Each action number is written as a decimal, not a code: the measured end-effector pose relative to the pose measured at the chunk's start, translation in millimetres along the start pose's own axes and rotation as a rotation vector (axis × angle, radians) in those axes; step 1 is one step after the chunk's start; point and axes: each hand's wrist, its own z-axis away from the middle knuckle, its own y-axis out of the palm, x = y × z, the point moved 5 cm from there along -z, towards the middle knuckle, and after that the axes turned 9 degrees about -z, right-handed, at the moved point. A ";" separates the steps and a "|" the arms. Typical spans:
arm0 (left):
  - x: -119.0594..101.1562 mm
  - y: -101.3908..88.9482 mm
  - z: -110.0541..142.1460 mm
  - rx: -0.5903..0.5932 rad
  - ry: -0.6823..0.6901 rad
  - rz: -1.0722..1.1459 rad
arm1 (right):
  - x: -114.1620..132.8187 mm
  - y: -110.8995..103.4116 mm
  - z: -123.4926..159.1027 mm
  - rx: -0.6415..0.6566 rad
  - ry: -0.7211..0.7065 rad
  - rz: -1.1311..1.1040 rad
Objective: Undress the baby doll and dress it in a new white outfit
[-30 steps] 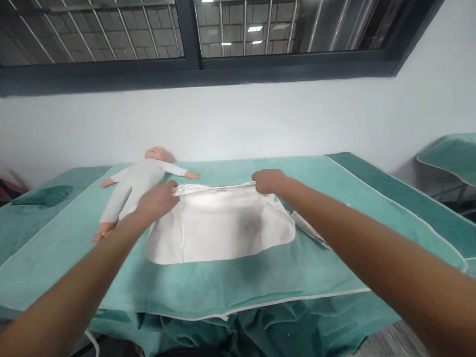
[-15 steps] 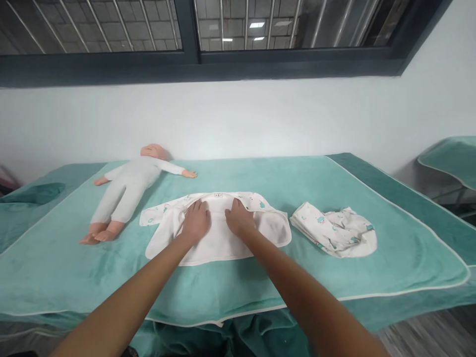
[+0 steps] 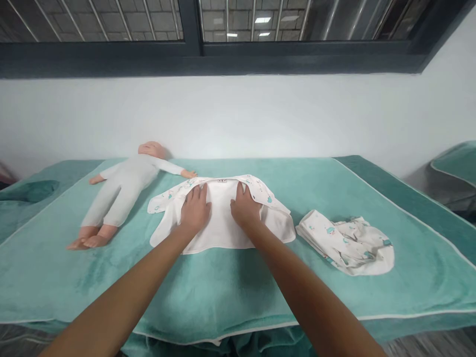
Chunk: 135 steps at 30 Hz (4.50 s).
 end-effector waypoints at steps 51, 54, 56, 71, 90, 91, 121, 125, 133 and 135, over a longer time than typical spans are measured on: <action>-25.1 20.7 51.6 0.161 0.207 0.089 | -129.6 -66.0 -5.6 -0.120 0.162 -0.434; -25.4 20.1 51.5 0.163 0.193 0.100 | -157.6 -58.1 -14.5 -0.094 0.221 -0.388; -25.6 20.0 51.1 0.167 0.187 0.109 | -163.8 -51.3 -18.8 -0.054 0.222 -0.392; -25.0 19.3 49.6 0.137 0.145 0.160 | -184.0 -64.1 -103.9 -0.214 0.232 -0.680; -24.9 18.4 47.6 0.134 0.111 0.187 | -123.6 11.5 -85.2 0.098 -0.205 0.080; -24.8 18.6 47.6 0.133 0.113 0.191 | -135.0 8.4 -84.6 0.090 -0.171 0.089; -24.8 19.1 46.9 0.108 0.101 0.206 | -208.6 -42.8 -90.0 -0.272 0.147 -1.180; -25.2 18.8 47.1 0.106 0.097 0.207 | -207.8 -38.9 -89.2 -0.326 0.183 -1.022; -23.9 19.0 47.5 0.094 0.098 0.216 | -211.2 -43.5 -86.9 -0.426 0.193 -0.734; -23.9 18.8 47.6 0.090 0.101 0.220 | -209.2 -43.3 -87.4 -0.421 0.187 -0.667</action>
